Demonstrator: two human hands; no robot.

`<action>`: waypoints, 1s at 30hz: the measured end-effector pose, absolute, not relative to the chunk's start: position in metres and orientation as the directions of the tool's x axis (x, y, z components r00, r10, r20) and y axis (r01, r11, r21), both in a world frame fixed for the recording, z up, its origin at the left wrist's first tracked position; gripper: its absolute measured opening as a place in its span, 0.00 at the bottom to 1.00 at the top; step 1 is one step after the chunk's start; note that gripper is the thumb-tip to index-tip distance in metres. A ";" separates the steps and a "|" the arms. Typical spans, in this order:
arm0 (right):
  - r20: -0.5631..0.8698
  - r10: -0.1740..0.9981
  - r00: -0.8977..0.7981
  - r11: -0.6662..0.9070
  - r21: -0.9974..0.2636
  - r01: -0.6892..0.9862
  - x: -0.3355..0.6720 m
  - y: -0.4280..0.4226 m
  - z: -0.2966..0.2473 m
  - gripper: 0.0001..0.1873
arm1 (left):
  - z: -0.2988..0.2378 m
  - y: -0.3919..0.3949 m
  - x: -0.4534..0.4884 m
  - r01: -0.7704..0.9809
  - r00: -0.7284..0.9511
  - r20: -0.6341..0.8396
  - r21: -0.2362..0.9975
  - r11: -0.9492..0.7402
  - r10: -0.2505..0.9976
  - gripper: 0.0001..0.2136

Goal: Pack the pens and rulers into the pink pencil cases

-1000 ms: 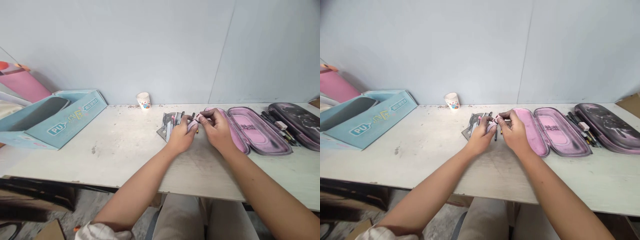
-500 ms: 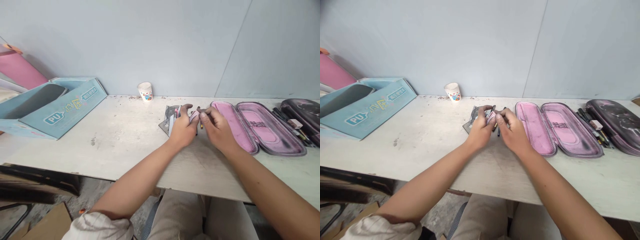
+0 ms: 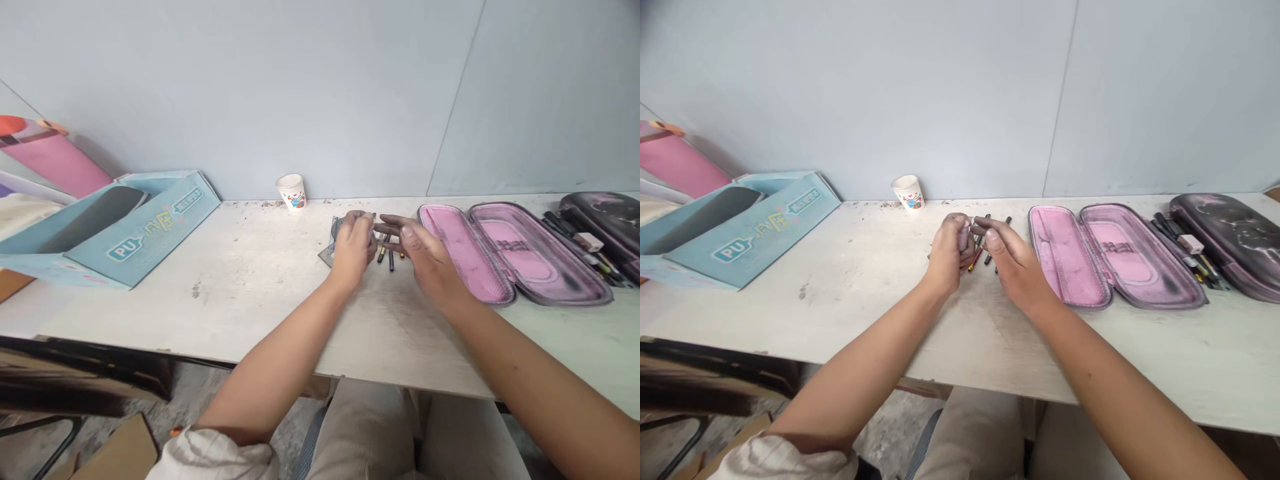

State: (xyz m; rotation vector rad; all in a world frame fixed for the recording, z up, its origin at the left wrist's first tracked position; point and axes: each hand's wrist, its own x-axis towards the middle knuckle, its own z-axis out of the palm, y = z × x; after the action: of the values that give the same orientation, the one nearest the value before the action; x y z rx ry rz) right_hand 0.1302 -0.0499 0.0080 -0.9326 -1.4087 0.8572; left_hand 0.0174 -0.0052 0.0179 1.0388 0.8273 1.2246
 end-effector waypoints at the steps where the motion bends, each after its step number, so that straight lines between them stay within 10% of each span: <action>1: 0.389 0.921 0.003 0.388 -0.920 0.049 0.130 -0.049 0.006 0.21 | 0.020 -0.004 0.016 -0.393 0.185 0.021 0.918 0.055 0.982 0.13; 13: 0.111 0.958 -0.265 0.118 -0.993 0.011 0.118 -0.045 -0.015 0.22 | 0.032 0.004 -0.005 -0.744 0.266 -0.053 0.623 0.240 0.962 0.20; 30: 0.088 0.958 -0.273 0.117 -0.989 0.092 0.121 -0.042 -0.020 0.26 | 0.028 0.002 -0.004 -0.728 0.360 -0.043 0.612 0.310 0.932 0.22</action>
State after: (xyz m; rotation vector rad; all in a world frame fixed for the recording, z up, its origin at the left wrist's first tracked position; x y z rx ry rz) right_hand 0.1211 -0.0421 -0.0197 -1.0681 -1.5361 1.2720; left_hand -0.0042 0.0024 0.0279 0.5508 0.4305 1.1416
